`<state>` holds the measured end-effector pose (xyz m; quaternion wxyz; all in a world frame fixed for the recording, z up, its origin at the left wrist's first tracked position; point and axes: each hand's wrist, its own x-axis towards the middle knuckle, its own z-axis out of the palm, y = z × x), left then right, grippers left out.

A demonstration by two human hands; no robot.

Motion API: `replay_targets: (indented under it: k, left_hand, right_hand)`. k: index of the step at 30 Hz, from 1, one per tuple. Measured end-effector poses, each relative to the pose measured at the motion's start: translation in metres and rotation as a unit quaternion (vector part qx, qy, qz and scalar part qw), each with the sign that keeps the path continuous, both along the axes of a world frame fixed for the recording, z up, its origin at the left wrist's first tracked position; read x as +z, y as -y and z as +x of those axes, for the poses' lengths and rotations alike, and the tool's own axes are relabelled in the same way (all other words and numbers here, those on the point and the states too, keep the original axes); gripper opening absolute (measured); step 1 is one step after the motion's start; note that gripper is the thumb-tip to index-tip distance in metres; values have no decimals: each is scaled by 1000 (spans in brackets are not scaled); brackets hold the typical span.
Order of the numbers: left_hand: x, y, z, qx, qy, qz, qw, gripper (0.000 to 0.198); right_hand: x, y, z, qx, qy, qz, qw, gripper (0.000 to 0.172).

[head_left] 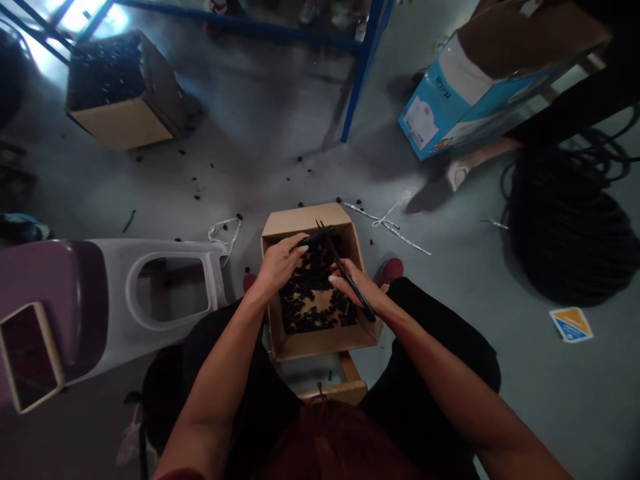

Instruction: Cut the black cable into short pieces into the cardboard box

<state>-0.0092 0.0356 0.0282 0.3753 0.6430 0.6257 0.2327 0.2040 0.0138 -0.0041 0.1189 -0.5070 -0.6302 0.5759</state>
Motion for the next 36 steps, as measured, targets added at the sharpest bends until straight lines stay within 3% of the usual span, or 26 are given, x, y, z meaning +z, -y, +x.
replay_targets:
  k: [5,14,25,36]
  left_hand:
    - [1,0,1,-3,1,-10,1000,32]
    - [7,-1,1,15,9,-12,1000,31]
    - [8,-1,3,-11,3,-19,1000,31]
    - [3,1,0,-45,-46,-25,998,31]
  right_hand:
    - [-7,1,0,-23,-9,-19,1000,42]
    - [-16,5,1,-40,-120,-94,987,44]
    - [-19,5,2,-39,-107,-80,990,45]
    - [-2,2,2,8,-19,-14,1000,43]
